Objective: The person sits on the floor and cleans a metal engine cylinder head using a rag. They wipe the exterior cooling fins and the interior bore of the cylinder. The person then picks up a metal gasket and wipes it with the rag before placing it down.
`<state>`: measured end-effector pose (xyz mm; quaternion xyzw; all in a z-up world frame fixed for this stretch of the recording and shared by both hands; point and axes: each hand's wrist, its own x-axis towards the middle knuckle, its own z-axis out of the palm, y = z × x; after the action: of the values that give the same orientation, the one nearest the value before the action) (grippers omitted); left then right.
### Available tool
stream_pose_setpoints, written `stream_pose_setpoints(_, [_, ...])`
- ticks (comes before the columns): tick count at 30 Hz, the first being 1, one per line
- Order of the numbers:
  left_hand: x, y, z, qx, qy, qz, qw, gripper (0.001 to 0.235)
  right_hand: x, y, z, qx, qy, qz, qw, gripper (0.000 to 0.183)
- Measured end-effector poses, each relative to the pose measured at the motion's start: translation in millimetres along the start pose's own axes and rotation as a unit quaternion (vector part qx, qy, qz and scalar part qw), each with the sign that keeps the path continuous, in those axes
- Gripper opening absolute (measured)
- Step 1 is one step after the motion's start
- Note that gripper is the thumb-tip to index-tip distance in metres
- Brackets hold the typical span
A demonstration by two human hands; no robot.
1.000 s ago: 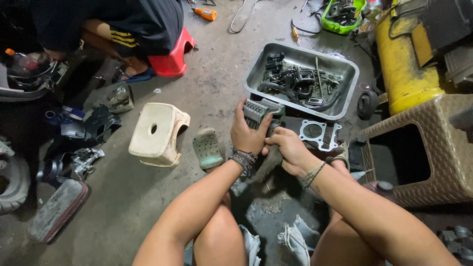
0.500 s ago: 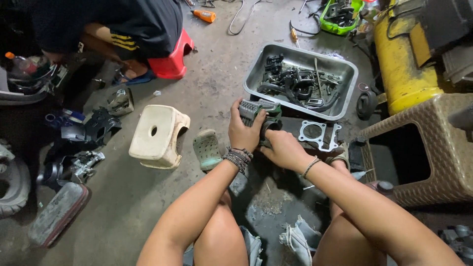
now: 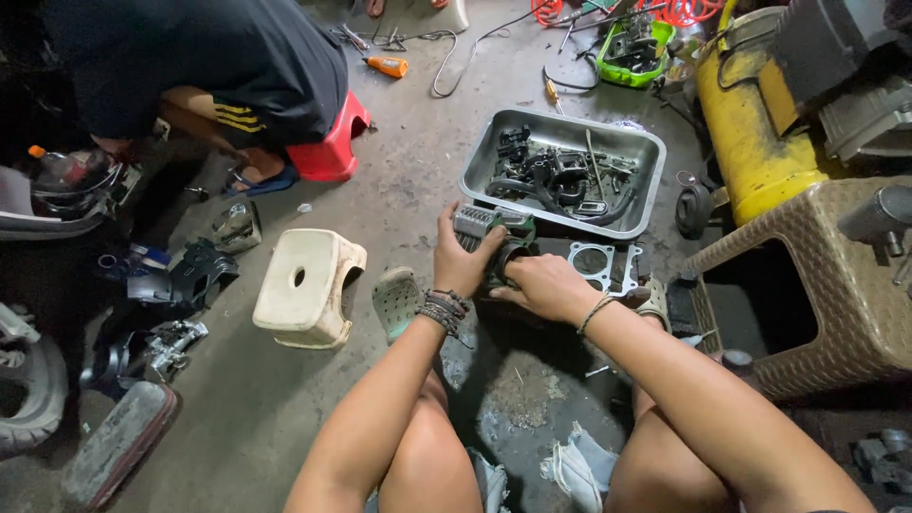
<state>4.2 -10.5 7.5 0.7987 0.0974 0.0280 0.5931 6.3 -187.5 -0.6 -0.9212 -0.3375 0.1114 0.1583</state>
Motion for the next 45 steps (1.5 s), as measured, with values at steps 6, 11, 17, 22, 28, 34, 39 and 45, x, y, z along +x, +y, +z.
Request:
stream_pose_setpoints(6, [3, -28, -7, -0.027, -0.087, -0.049, 0.995, 0.104, -2, 15, 20, 0.156, 0.080, 0.065, 0.982, 0.049])
stream_pose_setpoints(11, [-7, -42, -7, 0.046, -0.105, -0.041, 0.993, 0.102, -3, 20, 35, 0.236, 0.086, 0.100, 0.963, 0.031])
stream_pose_setpoints(17, [-10, -32, -9, -0.001, -0.116, 0.045, 0.992, 0.100, -5, 16, 39, 0.359, 0.138, 0.108, 0.917, 0.024])
stream_pose_setpoints(22, [1, -54, -5, -0.049, -0.146, 0.173, 0.973, 0.089, -2, 9, 23, 0.645, 0.173, 0.119, 0.735, 0.020])
stream_pose_setpoints(28, [-6, -23, -13, -0.027, -0.142, 0.347, 0.927, 0.116, -35, -40, -22, 0.804, 0.139, 0.106, 0.569, 0.027])
stream_pose_setpoints(34, [-15, -29, -9, -0.281, -0.200, 0.325, 0.881, 0.081, -56, -58, -40, 0.752, 0.014, 0.089, 0.653, 0.039])
stream_pose_setpoints(39, [-10, -69, 0, -0.391, -0.169, 0.014, 0.905, 0.042, -55, -48, -52, 0.504, -0.110, 0.098, 0.851, 0.032])
stream_pose_setpoints(45, [6, -75, 9, -0.342, -0.136, -0.147, 0.918, 0.053, -33, -12, -18, -0.045, -0.035, -0.044, 0.997, 0.043])
